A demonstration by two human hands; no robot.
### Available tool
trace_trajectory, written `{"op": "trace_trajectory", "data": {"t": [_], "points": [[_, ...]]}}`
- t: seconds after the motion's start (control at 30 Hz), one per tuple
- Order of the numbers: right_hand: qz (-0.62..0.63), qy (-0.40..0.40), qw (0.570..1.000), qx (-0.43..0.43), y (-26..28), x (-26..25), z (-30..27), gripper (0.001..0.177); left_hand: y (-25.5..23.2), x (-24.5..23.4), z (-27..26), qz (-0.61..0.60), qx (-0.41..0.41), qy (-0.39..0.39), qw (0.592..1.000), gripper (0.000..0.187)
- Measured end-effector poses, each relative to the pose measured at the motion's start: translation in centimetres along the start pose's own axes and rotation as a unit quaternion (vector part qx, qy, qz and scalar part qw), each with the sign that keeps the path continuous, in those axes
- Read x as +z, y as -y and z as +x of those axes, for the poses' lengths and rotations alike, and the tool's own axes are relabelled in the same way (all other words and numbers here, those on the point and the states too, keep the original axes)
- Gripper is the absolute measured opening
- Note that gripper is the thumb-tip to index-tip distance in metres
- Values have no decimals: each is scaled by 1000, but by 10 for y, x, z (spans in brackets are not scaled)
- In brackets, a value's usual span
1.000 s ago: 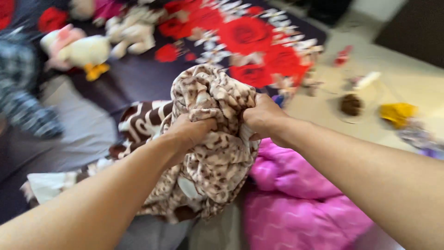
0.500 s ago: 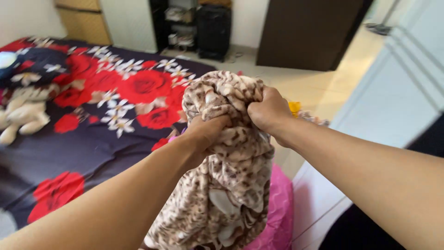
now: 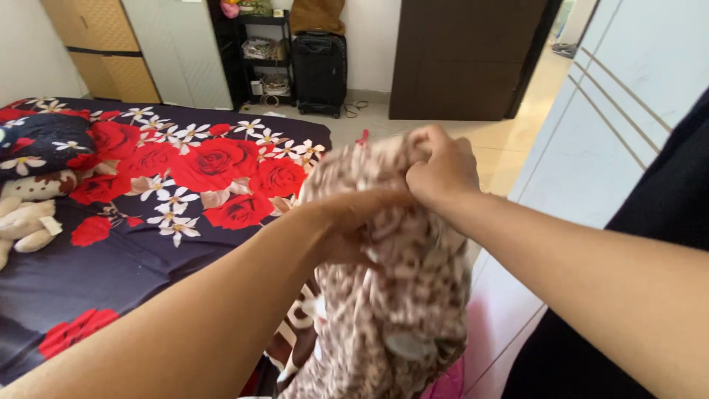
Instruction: Arranging and tidying up blankets, pillows, and stuffed toys on a bed.
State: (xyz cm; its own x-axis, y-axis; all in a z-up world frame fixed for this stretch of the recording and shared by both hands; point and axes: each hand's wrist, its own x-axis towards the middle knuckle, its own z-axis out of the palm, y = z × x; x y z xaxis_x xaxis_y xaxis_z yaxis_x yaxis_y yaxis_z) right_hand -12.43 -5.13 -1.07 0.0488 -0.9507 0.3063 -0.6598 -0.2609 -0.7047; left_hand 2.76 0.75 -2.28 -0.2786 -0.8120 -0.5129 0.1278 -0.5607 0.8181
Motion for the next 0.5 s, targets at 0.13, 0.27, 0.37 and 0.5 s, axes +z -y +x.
{"op": "trace_trajectory", "data": {"t": [0.13,0.27,0.37,0.5], "points": [[-28,20,999,-20,5,19,-4,45,25,-41,14,408,73,75,907,89],[2,82,995,-62,-1,54,1,38,22,-46,-21,94,-59,-132,985,95],[-19,131,990,-41,19,61,-7,39,19,-63,-28,102,-37,-182,977,91],[-22,207,978,18,45,87,-17,42,20,-90,-55,108,7,-256,961,73]]}}
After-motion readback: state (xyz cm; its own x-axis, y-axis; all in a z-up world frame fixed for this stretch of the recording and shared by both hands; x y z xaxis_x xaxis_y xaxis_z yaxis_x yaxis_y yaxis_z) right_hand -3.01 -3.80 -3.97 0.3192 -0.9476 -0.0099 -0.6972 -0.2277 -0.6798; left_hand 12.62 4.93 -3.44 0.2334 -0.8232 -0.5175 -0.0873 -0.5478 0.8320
